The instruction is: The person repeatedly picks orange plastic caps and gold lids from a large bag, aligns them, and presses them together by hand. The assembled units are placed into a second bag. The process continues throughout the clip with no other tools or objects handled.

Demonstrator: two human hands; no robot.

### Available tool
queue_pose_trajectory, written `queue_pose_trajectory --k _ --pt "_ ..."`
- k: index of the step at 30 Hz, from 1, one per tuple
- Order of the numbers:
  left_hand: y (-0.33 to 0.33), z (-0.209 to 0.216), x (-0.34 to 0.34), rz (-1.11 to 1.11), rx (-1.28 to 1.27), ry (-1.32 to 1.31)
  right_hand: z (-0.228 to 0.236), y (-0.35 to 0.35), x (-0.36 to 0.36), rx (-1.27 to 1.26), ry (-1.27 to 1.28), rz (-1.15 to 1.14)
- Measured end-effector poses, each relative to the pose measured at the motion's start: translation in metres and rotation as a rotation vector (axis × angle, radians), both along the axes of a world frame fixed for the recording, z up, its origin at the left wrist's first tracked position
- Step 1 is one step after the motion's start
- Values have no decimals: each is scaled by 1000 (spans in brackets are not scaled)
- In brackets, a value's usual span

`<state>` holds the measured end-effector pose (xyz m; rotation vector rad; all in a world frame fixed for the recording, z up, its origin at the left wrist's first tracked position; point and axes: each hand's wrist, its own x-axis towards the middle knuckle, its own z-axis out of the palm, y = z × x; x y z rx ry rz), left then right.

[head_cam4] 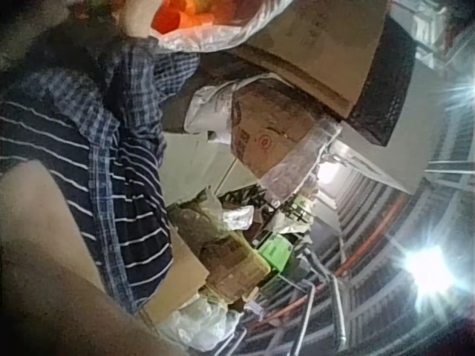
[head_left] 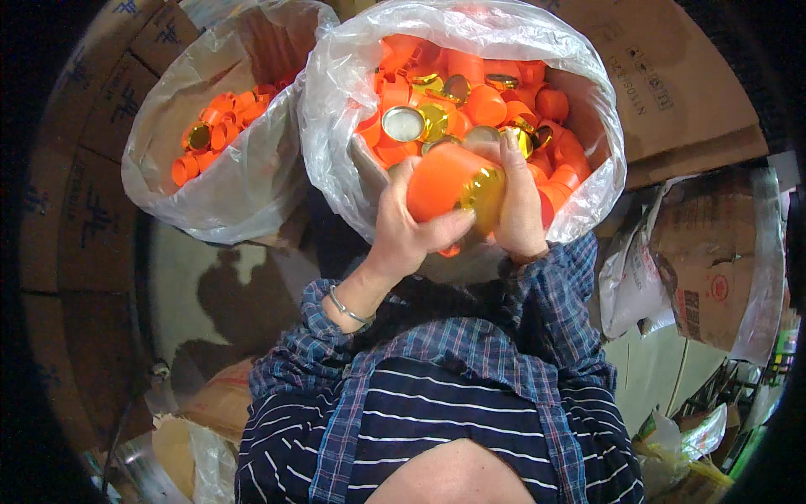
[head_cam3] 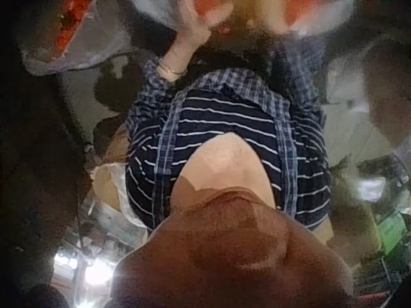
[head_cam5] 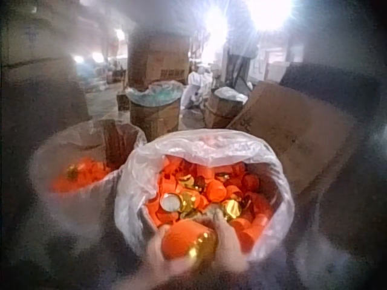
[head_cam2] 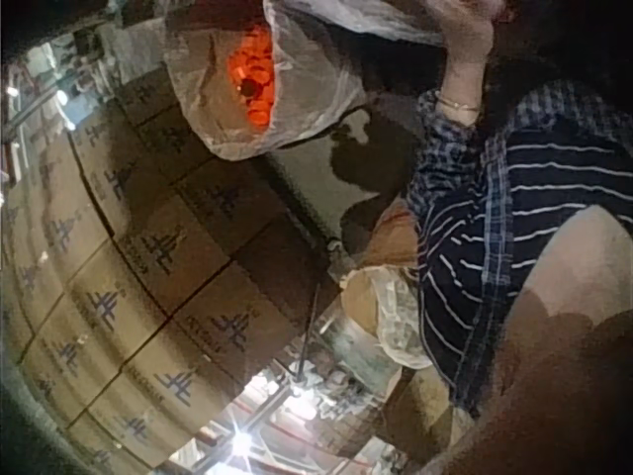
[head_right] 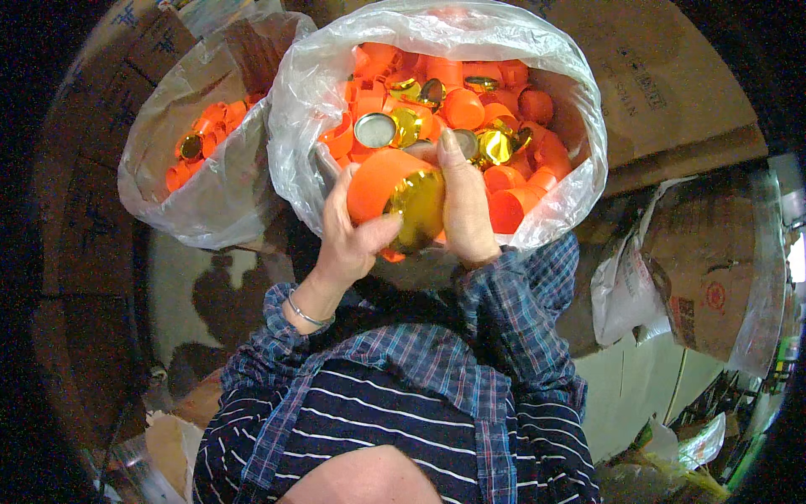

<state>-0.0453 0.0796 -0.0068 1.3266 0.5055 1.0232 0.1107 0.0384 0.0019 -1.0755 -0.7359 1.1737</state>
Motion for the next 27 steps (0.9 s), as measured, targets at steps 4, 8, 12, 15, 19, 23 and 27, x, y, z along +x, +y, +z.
queue_pose_trajectory --k 4,8,12,15,19,23,27 --pt "10 12 0 -181 -492 -293 -5 -10 1 556 -1158 -212" --pt "6 11 6 -348 -751 -541 -12 -8 -7 378 -593 -224" --pt "-11 1 15 39 613 206 -14 -2 -14 188 378 -193" --pt "-23 -4 25 106 174 -23 -15 -3 -18 290 -520 -443" --pt "-15 -2 37 61 -183 -188 -14 -4 -13 262 -905 -475" --pt "-10 2 45 39 -271 -262 -18 0 -3 380 -553 -346" --pt "-7 5 45 -34 -401 -298 -26 0 4 176 -221 -175"
